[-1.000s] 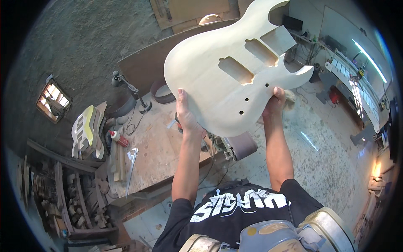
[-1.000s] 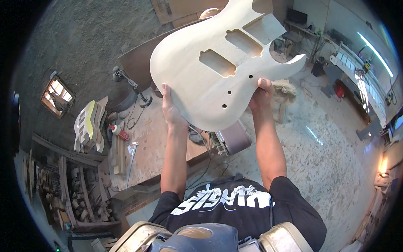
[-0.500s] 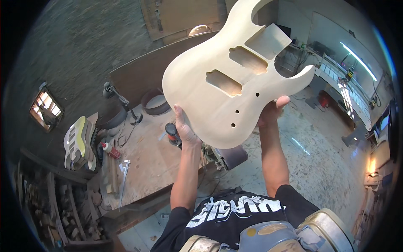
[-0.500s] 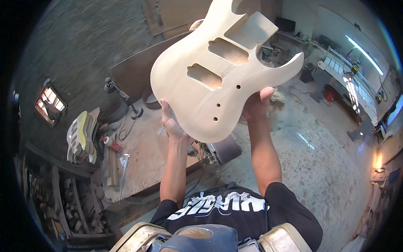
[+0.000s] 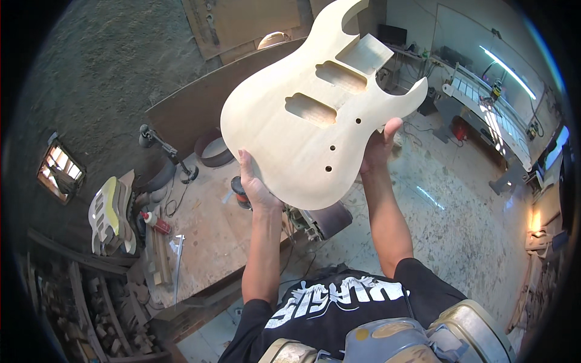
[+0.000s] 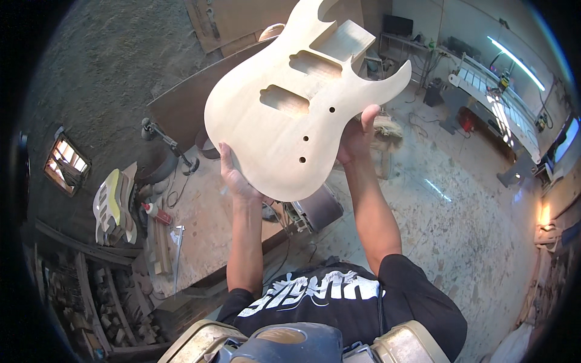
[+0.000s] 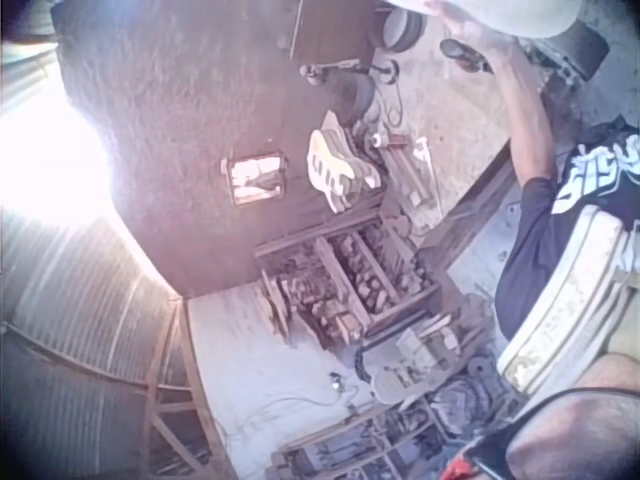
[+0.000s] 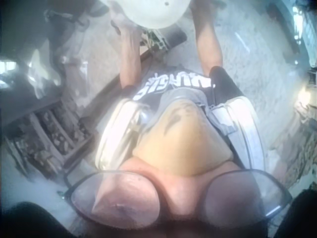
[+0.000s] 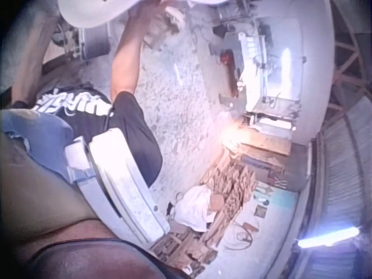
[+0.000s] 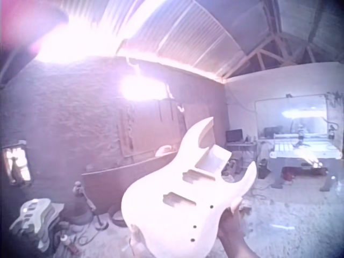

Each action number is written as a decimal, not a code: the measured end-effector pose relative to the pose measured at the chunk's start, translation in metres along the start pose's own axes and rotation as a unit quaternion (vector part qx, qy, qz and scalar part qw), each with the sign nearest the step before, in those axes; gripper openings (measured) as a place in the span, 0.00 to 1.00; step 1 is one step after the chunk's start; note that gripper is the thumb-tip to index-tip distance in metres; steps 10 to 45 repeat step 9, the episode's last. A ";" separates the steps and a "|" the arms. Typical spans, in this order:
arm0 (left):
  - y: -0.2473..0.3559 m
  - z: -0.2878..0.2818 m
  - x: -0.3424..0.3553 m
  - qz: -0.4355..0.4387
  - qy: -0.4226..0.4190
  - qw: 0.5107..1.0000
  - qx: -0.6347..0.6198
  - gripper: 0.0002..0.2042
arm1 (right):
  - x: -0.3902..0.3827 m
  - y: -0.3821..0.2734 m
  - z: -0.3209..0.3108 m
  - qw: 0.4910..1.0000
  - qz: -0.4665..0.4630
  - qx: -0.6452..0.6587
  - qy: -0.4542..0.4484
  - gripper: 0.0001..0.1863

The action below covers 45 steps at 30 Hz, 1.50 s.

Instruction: The person sands the front and sides of a wooden guitar body using an orbital sander, occasionally turning the body over and brushing dust away by hand.

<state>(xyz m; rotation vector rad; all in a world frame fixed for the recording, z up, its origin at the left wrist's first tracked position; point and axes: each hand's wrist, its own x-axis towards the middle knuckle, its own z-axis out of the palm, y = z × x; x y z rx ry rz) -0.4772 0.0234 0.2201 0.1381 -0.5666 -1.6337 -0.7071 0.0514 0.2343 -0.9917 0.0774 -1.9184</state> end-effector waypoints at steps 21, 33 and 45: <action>-0.007 -0.008 0.001 -0.014 -0.016 1.000 -0.020 0.31 | -0.012 0.020 -0.004 0.980 0.028 -0.125 0.154 0.54; -0.007 -0.008 0.001 -0.014 -0.016 1.000 -0.020 0.31 | -0.012 0.020 -0.004 0.980 0.028 -0.125 0.154 0.54; -0.007 -0.008 0.001 -0.014 -0.016 1.000 -0.020 0.31 | -0.012 0.020 -0.004 0.980 0.028 -0.125 0.154 0.54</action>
